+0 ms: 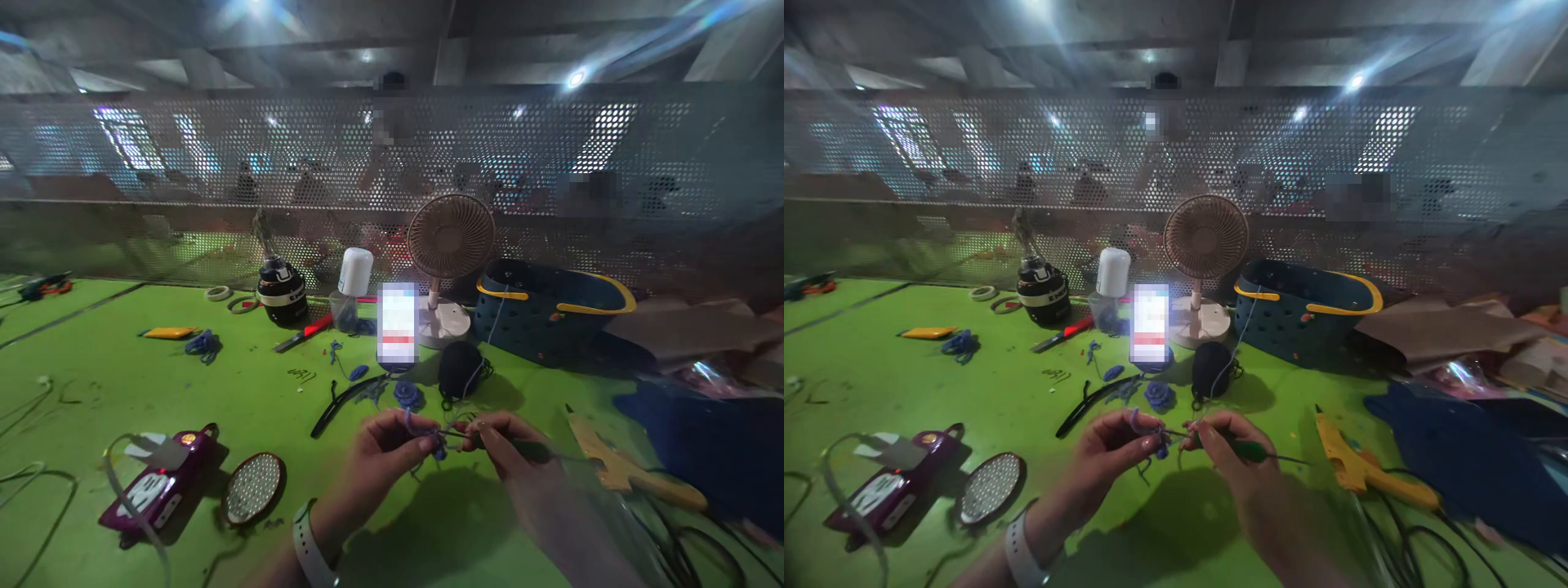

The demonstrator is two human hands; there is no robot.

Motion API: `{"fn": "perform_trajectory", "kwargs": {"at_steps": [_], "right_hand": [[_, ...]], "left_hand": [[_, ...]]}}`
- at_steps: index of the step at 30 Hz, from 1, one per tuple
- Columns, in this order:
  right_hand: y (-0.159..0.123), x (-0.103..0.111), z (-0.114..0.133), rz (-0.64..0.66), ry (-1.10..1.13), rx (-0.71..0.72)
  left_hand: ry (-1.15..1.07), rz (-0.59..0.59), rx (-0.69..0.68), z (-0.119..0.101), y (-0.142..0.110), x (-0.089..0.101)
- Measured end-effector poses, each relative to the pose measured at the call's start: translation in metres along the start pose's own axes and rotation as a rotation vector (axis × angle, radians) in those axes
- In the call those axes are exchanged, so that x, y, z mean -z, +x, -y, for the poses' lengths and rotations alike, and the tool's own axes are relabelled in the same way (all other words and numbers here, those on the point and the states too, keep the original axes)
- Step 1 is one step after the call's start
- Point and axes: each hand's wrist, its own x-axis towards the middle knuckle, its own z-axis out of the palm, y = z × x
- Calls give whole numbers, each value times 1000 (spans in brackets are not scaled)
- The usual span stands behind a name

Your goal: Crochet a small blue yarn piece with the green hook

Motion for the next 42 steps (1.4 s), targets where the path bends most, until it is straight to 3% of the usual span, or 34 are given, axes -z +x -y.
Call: {"fn": "perform_trajectory", "kwargs": {"at_steps": [6,10,13,16,20,23,26,33,37,42], "right_hand": [[-2,-2,7,28,-68,25],[-7,-5,12,41,-156,131],[-11,-9,15,71,-216,326],[-13,-9,15,160,-315,618],[-10,0,8,205,-660,950],[-6,5,3,180,-826,1086],[-4,2,2,189,-746,1040],[-9,-17,-1,90,-267,542],[-10,-19,5,149,-211,492],[-11,-20,7,124,-194,471]], "left_hand": [[17,11,0,-1,1,-1],[-24,54,-8,1,1,-1],[-45,54,5,2,1,-1],[-61,23,27,1,1,-2],[-97,-7,66,-2,1,-5],[-152,5,90,0,0,-7],[-188,31,111,7,1,-8],[-158,-5,76,15,1,-7],[-123,-5,81,11,-1,-8],[-121,-20,54,14,1,-5]]}}
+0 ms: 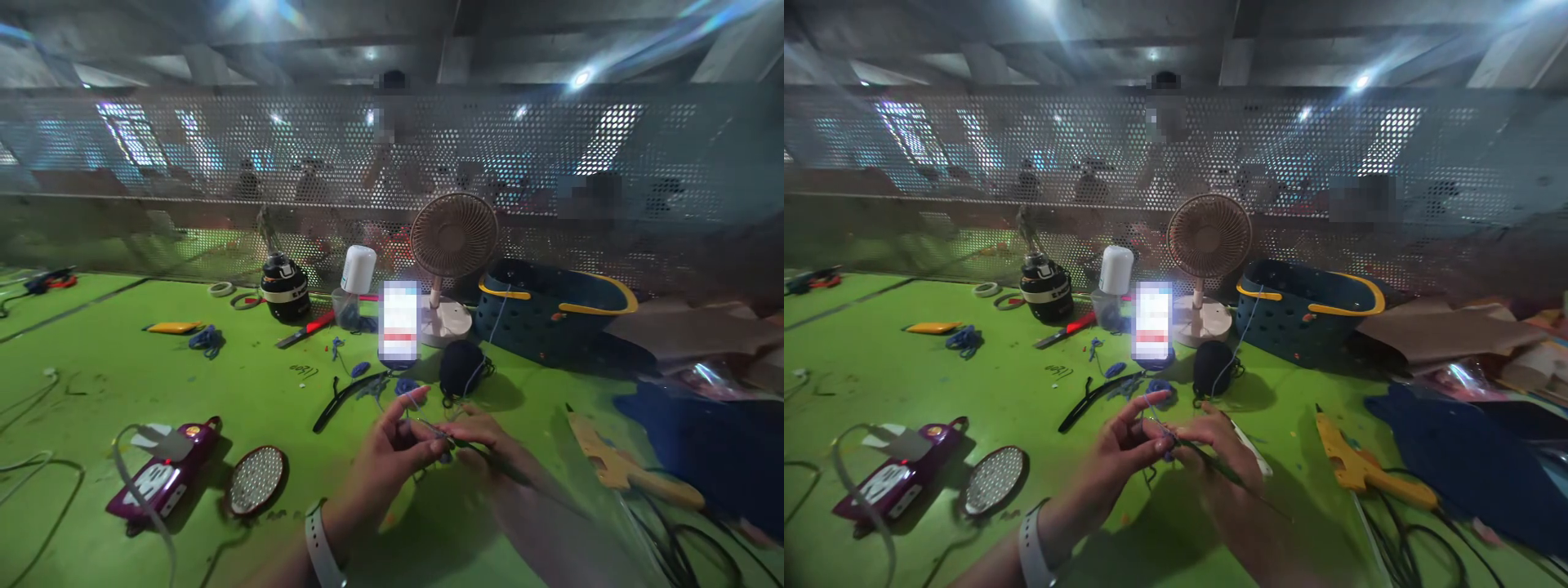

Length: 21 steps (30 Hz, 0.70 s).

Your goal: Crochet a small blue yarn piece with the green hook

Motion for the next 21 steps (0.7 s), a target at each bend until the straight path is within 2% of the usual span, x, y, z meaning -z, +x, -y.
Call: {"fn": "perform_trajectory", "kwargs": {"at_steps": [3,5,7,9,11,12,14,17,21], "right_hand": [[-2,-1,1,-9,-34,-10],[-2,-1,4,16,-160,24],[-2,0,6,42,-359,155],[-3,2,5,80,-547,368],[-4,6,1,93,-660,551],[-6,8,-2,97,-693,598],[-8,12,-7,93,-696,625],[-8,18,-11,125,-590,588],[0,24,-6,189,-432,498]], "left_hand": [[31,5,0,0,0,0],[43,-17,-28,0,0,-2],[32,-43,-55,1,0,-4],[-9,-35,-50,2,0,-5],[-69,24,-12,3,0,-5],[-105,61,11,3,0,-4],[-169,129,66,2,1,-1],[-208,195,142,-1,2,4],[-170,204,162,-8,5,12]]}}
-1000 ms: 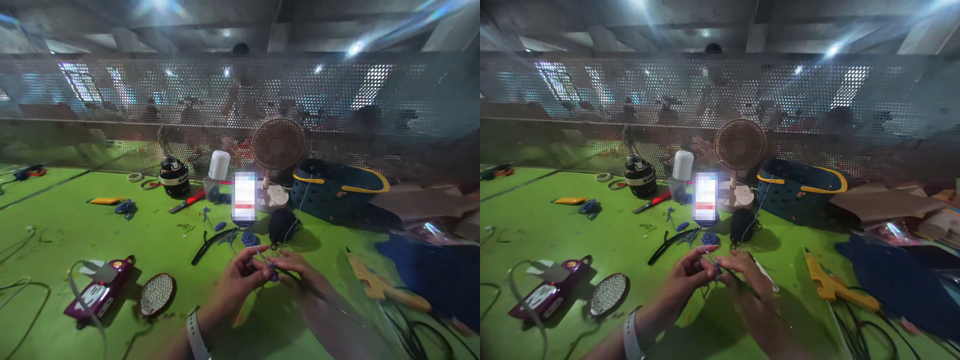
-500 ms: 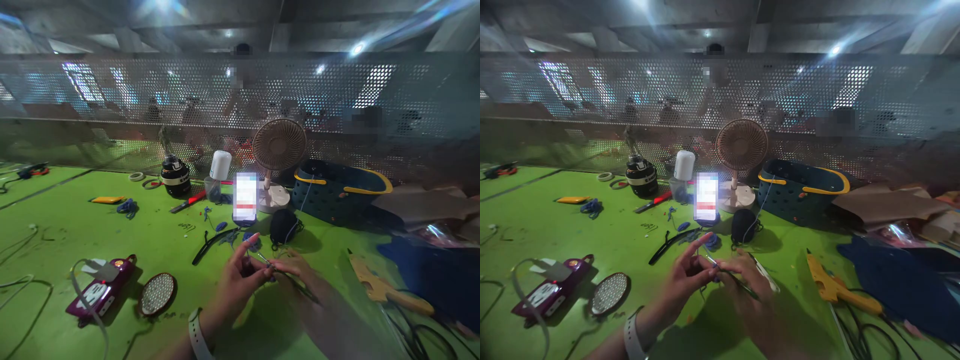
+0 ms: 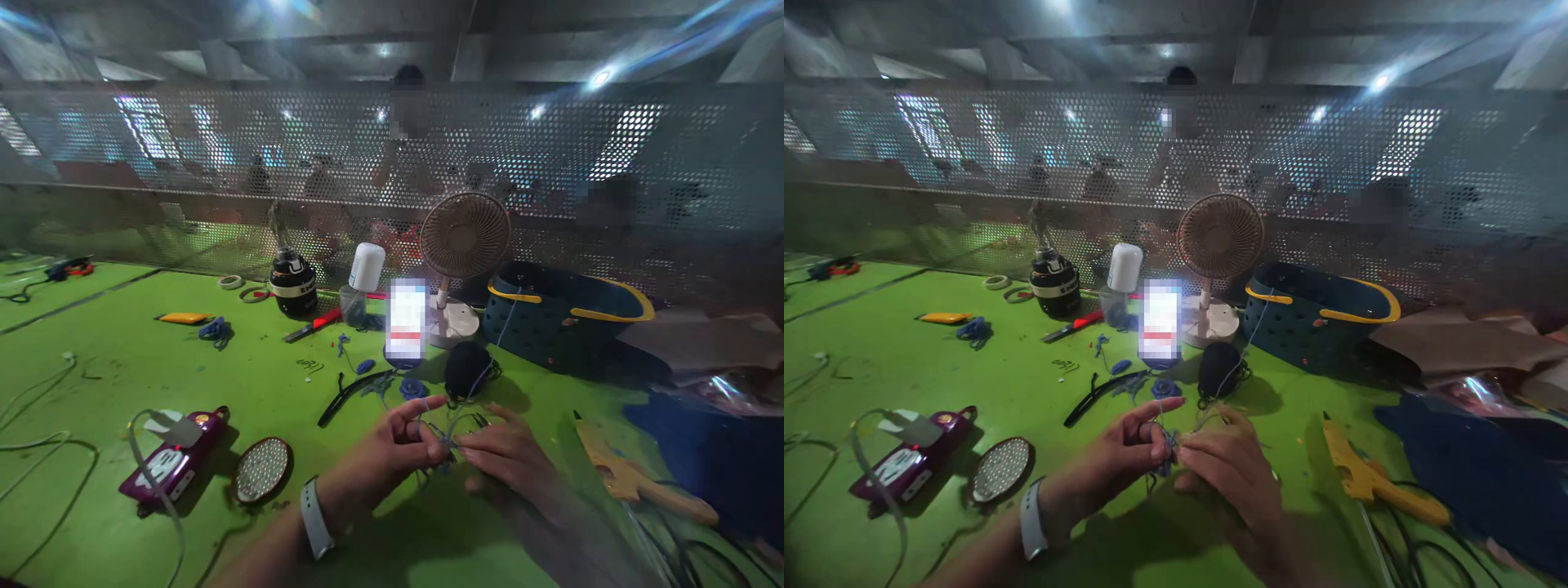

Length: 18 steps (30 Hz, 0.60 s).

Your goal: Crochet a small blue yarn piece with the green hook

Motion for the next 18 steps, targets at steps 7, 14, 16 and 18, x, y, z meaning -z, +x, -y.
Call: {"fn": "perform_trajectory", "kwargs": {"at_steps": [7,14,16,18], "right_hand": [[12,8,1,-49,217,-127],[13,13,-5,-31,456,-318],[11,9,-7,-84,568,-471],[6,1,-8,-145,692,-689]], "left_hand": [[48,29,-17,-13,-2,4],[5,29,-8,-16,-1,2],[8,50,-6,-17,-1,0],[43,48,-13,-17,-2,-2]]}}
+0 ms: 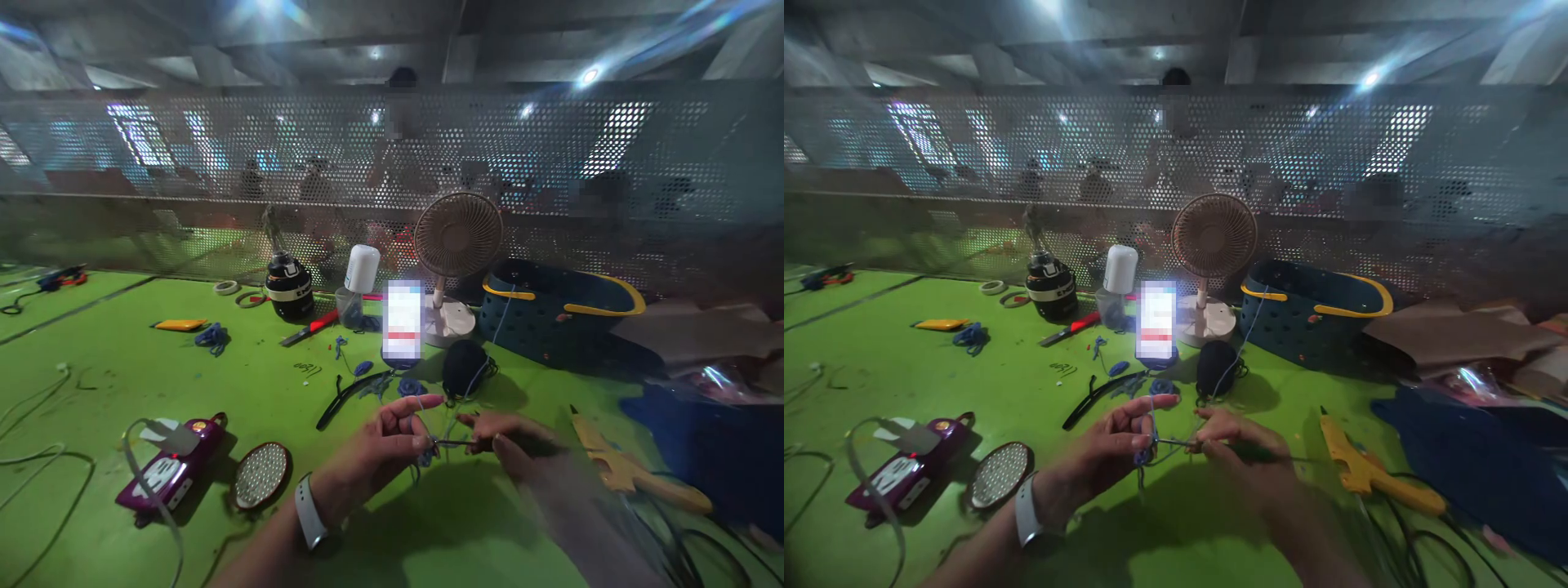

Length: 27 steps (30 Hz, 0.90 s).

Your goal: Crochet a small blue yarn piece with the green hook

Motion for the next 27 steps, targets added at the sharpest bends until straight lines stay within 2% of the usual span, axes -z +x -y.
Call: {"fn": "perform_trajectory", "kwargs": {"at_steps": [3,5,9,11,14,16,19,24,27], "right_hand": [[-5,-12,-12,-70,219,-271],[-9,-18,-17,-126,199,-266],[-14,-21,-16,-118,-133,-92],[-13,-19,-14,-118,-193,-72],[-10,-19,-12,-70,-196,-149],[-8,-21,-10,-45,-167,-192],[-7,-24,-10,-74,-107,-242],[-11,-30,-16,-43,146,-409],[-11,-36,-15,-23,160,-527]], "left_hand": [[110,-58,-40,4,-2,-5],[189,-92,-64,9,-2,-6],[316,-87,-123,16,-3,-6],[348,-86,-118,16,-4,-7],[408,-96,-125,15,-4,-9],[466,-84,-194,17,-4,-10],[595,-80,-295,26,-2,-9],[815,-180,-506,42,-1,-3],[874,-228,-579,46,-1,0]]}}
